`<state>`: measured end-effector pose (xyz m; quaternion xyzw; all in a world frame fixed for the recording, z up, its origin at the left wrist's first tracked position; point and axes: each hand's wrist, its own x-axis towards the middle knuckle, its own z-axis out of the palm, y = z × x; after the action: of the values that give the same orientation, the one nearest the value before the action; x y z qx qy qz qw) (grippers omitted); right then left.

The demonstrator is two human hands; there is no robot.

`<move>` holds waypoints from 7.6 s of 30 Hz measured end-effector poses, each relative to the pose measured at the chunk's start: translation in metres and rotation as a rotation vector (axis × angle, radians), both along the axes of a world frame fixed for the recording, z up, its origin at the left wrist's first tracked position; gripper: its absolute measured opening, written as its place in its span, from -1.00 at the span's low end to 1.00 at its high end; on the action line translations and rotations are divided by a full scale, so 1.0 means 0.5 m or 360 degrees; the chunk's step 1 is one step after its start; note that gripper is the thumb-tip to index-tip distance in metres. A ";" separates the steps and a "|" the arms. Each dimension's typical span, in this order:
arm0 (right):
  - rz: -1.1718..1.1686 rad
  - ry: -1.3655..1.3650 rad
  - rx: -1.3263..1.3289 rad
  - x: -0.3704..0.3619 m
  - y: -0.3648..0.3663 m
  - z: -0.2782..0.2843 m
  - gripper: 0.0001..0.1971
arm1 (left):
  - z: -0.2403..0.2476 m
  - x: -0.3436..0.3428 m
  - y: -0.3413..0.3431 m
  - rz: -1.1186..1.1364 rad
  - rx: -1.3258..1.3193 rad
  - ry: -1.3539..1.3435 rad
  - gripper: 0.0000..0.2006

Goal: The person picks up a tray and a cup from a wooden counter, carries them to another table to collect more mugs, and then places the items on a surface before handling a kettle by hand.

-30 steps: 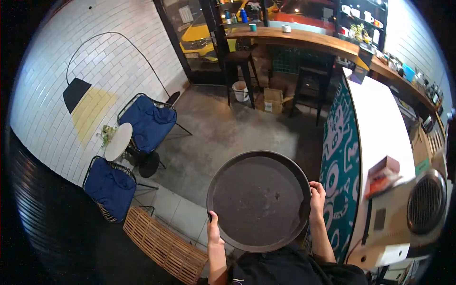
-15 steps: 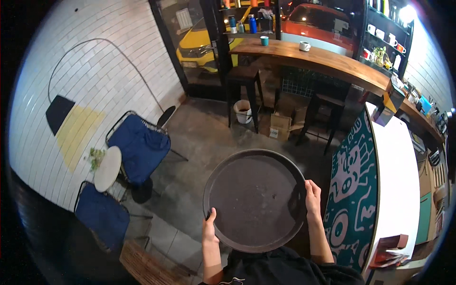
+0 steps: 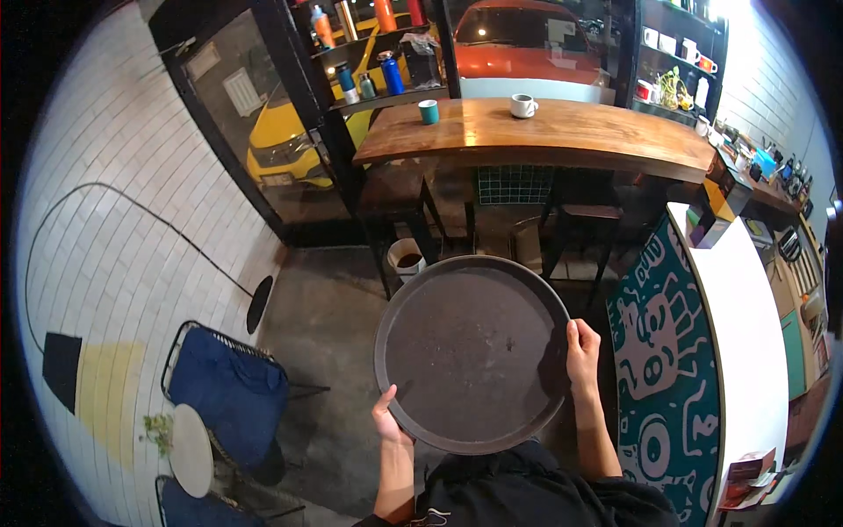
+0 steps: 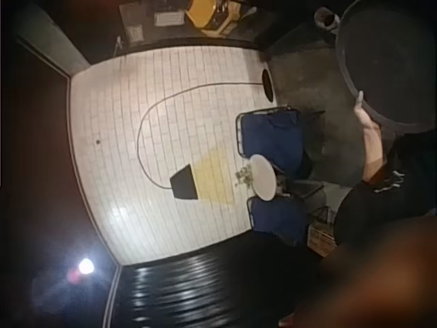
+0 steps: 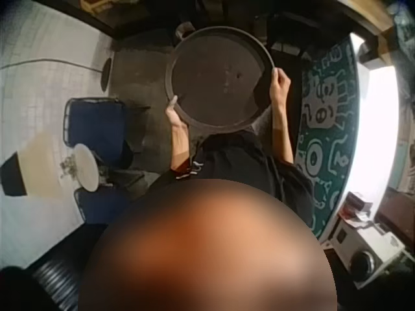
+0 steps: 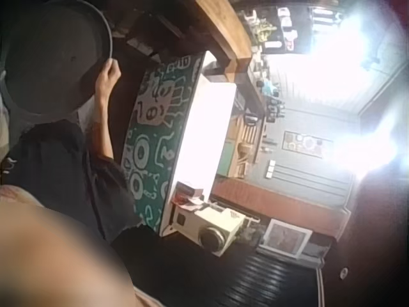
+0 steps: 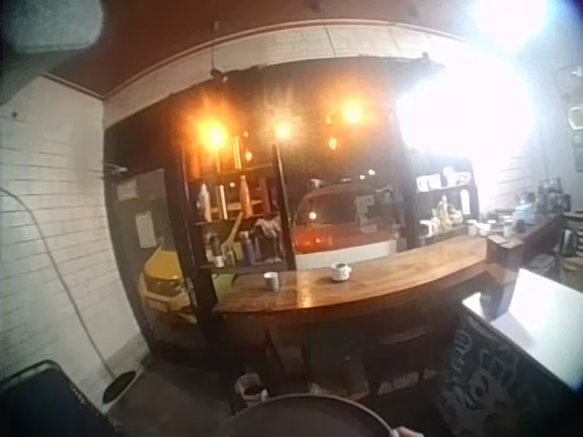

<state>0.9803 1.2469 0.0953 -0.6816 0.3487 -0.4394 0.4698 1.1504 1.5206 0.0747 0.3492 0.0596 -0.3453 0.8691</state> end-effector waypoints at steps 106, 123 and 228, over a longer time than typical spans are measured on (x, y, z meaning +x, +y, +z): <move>0.0361 0.1967 -0.1626 1.771 -0.504 -1.301 -0.43 | -1.026 0.584 -0.290 0.1740 0.0311 0.1626 -0.45; 0.1120 0.0792 0.0283 1.610 -0.348 -1.058 -0.41 | -0.907 0.636 -0.281 0.1735 -0.0027 0.1393 -0.44; 0.6314 0.0513 -0.2259 -2.457 1.279 -0.158 -0.31 | -0.116 -2.500 0.147 0.5989 -0.1281 0.2770 -0.44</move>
<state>-0.2484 1.8865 0.0164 0.0926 0.8238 -0.5488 0.1079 -0.0998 1.5940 0.0168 0.4893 -0.4867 -0.7085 0.1477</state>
